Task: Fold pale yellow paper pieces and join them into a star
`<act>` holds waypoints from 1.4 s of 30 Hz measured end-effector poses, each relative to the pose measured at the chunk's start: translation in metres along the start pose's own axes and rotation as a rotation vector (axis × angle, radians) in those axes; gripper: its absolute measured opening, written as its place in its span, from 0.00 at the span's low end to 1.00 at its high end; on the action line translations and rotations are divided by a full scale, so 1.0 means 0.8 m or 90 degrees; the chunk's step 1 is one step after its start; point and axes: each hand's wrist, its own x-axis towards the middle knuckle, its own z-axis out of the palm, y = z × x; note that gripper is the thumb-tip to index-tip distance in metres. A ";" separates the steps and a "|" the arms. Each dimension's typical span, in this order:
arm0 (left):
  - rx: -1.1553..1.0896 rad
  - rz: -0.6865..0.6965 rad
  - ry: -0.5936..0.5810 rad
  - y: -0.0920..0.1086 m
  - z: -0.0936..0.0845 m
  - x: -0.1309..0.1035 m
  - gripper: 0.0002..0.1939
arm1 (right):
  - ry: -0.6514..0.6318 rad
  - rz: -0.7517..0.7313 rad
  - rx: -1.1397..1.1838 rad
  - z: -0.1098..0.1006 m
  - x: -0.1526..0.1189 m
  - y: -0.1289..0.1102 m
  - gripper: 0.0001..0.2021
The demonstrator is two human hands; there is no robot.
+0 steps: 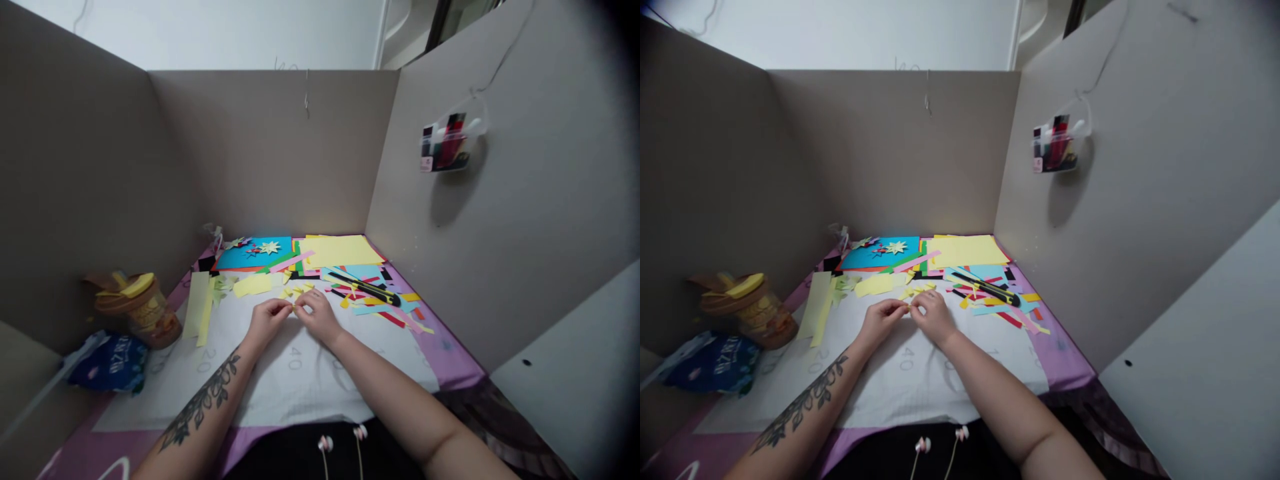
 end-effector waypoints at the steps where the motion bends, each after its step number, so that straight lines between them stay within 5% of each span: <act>1: 0.003 0.003 -0.001 0.001 0.000 0.000 0.08 | 0.001 0.002 0.004 0.001 0.000 0.000 0.07; 17: 0.041 0.037 -0.034 -0.002 0.002 0.001 0.07 | 0.019 0.069 0.057 0.006 0.004 -0.003 0.06; 25: 0.016 -0.007 -0.046 -0.009 -0.006 0.005 0.07 | 0.071 0.184 0.130 0.002 0.005 0.006 0.05; 35: 0.162 0.101 -0.096 -0.005 -0.005 0.001 0.08 | -0.032 -0.063 -0.118 0.002 -0.003 0.001 0.07; 42: -0.025 -0.076 0.003 -0.007 -0.007 0.008 0.11 | 0.113 -0.031 -0.021 -0.005 -0.003 -0.001 0.09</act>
